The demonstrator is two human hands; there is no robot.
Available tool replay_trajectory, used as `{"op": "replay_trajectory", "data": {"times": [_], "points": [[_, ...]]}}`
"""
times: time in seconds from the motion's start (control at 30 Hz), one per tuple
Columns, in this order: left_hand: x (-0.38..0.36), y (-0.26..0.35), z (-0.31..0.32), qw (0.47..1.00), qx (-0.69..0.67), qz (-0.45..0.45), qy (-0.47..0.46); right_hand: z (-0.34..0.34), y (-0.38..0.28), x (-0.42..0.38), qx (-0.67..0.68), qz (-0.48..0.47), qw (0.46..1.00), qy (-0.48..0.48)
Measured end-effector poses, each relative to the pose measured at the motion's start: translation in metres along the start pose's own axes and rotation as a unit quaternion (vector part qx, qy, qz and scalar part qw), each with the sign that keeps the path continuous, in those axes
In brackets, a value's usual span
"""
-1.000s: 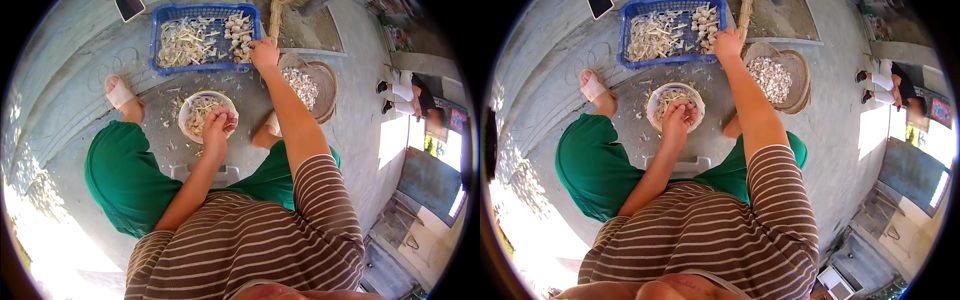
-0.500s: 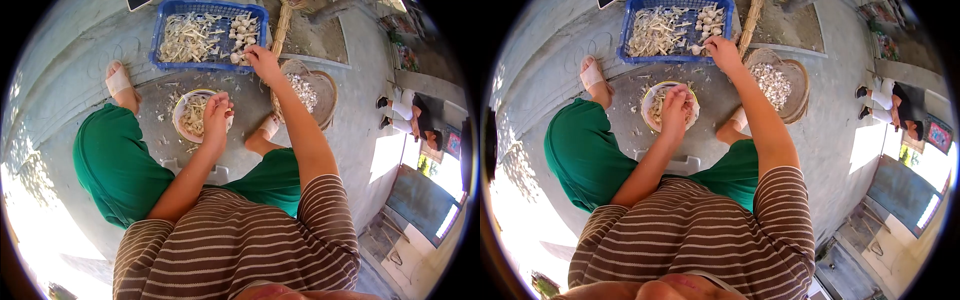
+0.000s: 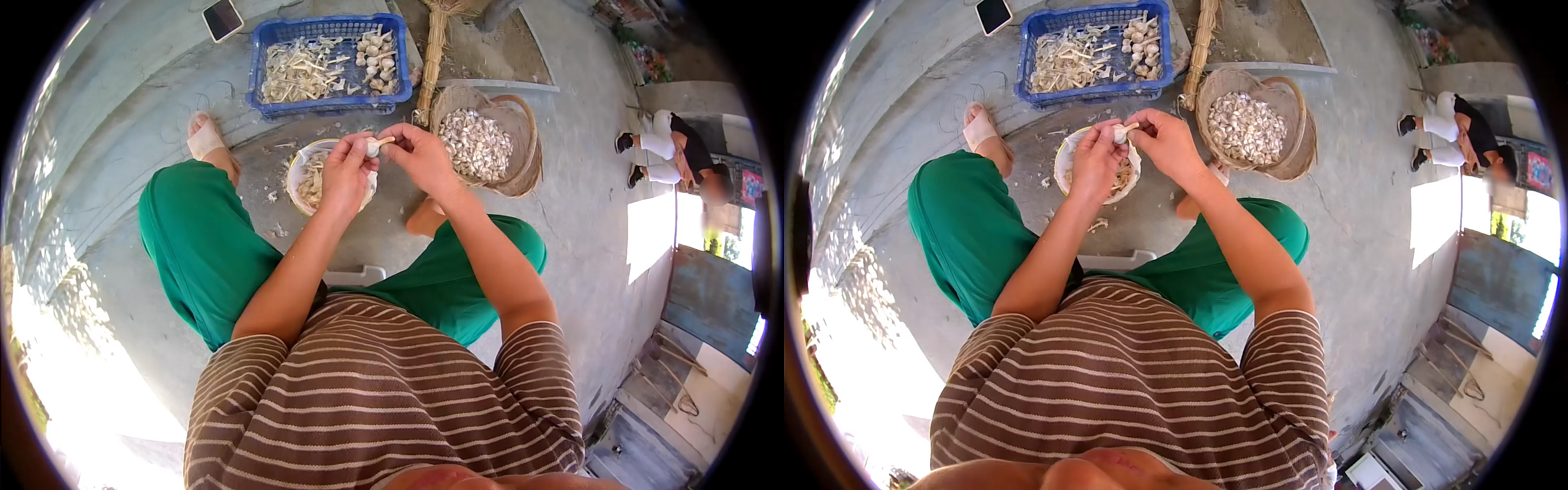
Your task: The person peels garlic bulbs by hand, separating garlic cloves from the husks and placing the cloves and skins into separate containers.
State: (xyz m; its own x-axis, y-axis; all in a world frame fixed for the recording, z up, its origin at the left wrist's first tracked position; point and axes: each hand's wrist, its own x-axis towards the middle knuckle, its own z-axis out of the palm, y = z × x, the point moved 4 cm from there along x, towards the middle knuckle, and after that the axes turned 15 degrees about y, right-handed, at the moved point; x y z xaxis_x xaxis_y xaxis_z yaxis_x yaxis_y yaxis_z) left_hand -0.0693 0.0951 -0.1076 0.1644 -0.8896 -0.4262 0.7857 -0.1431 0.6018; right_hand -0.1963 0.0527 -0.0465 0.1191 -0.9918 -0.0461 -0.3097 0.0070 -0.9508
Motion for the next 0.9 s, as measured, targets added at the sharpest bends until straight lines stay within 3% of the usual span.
{"op": "replay_trajectory", "data": {"times": [0.3,0.6,0.67,0.9], "points": [[-0.038,0.029,-0.018,0.994,0.081,0.068,0.016,0.033,-0.006,-0.031,0.204,0.096,0.974,0.016],[-0.043,0.037,-0.035,0.988,0.113,0.095,0.048,0.061,-0.001,-0.034,0.2,0.082,0.974,0.064],[-0.04,0.036,-0.037,0.997,0.047,0.055,0.038,0.062,-0.002,-0.034,0.195,0.082,0.975,0.065],[-0.026,0.034,-0.042,0.997,0.01,0.068,0.044,0.071,-0.005,-0.032,0.248,0.102,0.963,0.024]]}}
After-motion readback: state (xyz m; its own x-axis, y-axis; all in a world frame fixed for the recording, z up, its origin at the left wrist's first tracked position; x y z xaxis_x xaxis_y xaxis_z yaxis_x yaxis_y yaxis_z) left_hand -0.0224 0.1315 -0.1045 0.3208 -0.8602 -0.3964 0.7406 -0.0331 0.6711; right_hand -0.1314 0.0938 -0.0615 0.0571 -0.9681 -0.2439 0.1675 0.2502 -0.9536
